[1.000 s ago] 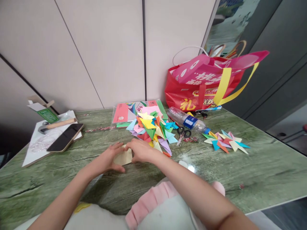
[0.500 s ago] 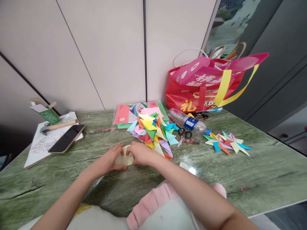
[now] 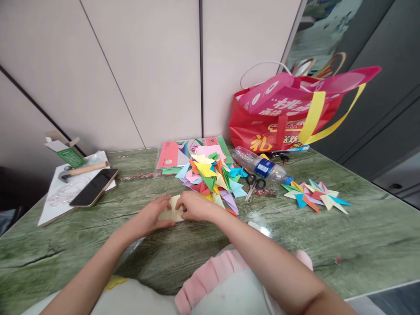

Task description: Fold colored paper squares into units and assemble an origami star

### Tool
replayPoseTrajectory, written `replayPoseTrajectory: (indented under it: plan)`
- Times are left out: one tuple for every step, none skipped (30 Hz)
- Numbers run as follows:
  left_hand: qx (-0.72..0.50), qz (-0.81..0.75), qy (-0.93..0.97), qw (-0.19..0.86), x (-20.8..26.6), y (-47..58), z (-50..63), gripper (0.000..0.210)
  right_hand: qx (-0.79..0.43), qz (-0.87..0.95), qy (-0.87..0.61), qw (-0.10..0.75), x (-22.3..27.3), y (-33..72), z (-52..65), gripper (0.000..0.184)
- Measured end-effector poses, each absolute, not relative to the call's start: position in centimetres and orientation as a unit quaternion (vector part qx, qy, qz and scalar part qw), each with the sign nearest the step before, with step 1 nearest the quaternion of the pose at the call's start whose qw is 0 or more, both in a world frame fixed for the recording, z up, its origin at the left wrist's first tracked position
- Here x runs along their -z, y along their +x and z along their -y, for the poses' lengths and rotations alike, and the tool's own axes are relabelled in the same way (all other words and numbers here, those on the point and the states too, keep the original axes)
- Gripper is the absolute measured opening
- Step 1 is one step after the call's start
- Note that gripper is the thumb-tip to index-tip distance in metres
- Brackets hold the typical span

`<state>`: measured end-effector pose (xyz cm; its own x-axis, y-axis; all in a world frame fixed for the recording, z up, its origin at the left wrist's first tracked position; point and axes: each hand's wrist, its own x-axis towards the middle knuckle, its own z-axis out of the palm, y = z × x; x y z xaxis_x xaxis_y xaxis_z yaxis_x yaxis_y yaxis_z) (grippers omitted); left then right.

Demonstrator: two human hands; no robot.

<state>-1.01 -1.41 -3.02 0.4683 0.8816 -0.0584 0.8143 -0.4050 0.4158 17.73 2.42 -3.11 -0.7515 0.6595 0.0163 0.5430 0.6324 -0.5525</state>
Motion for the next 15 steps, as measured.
replayPoseTrajectory:
  plan:
    - [-0.081,-0.513,0.832,0.198,2.93,-0.98,1.37,0.030,-0.273,0.895,-0.335,0.108,3.12,17.74,-2.45,0.033]
    - [-0.078,-0.514,0.831,0.196,2.87,-0.98,1.32,0.030,-0.277,0.895,-0.334,0.107,3.13,17.76,-2.47,0.034]
    - [-0.076,-0.512,0.833,0.194,2.86,-0.99,1.25,0.031,-0.280,0.894,-0.334,0.106,3.12,17.78,-2.48,0.036]
    - [-0.076,-0.510,0.835,0.192,2.88,-1.02,1.18,0.033,-0.282,0.893,-0.335,0.106,3.12,17.80,-2.48,0.039]
    - [-0.076,-0.506,0.838,0.190,2.92,-1.06,1.10,0.034,-0.281,0.892,-0.338,0.106,3.11,17.82,-2.47,0.040]
    - [-0.076,-0.503,0.840,0.188,2.97,-1.11,1.02,0.035,-0.280,0.891,-0.341,0.106,3.10,17.83,-2.47,0.041]
    - [-0.075,-0.501,0.842,0.187,3.01,-1.15,0.95,0.034,-0.279,0.891,-0.343,0.106,3.09,17.84,-2.46,0.041]
    - [-0.073,-0.501,0.842,0.184,3.04,-1.18,0.91,0.033,-0.278,0.891,-0.342,0.105,3.09,17.85,-2.46,0.041]
    - [-0.071,-0.500,0.843,0.182,3.04,-1.18,0.88,0.032,-0.278,0.892,-0.340,0.104,3.10,17.85,-2.47,0.041]
    - [-0.071,-0.500,0.844,0.179,3.03,-1.18,0.88,0.032,-0.278,0.893,-0.337,0.103,3.13,17.85,-2.48,0.041]
    - [-0.069,-0.497,0.847,0.177,3.02,-1.16,0.90,0.034,-0.278,0.895,-0.333,0.103,3.17,17.84,-2.50,0.042]
    - [-0.066,-0.495,0.848,0.176,3.01,-1.13,0.94,0.037,-0.277,0.896,-0.330,0.104,3.23,17.82,-2.52,0.042]
    - [-0.062,-0.493,0.850,0.176,3.02,-1.11,0.98,0.041,-0.275,0.898,-0.327,0.104,3.30,17.80,-2.54,0.042]
    - [-0.059,-0.491,0.851,0.175,3.05,-1.10,1.03,0.045,-0.272,0.899,-0.326,0.105,3.38,17.78,-2.57,0.042]
    - [-0.058,-0.490,0.853,0.173,3.10,-1.11,1.07,0.046,-0.269,0.900,-0.325,0.106,3.46,17.76,-2.60,0.042]
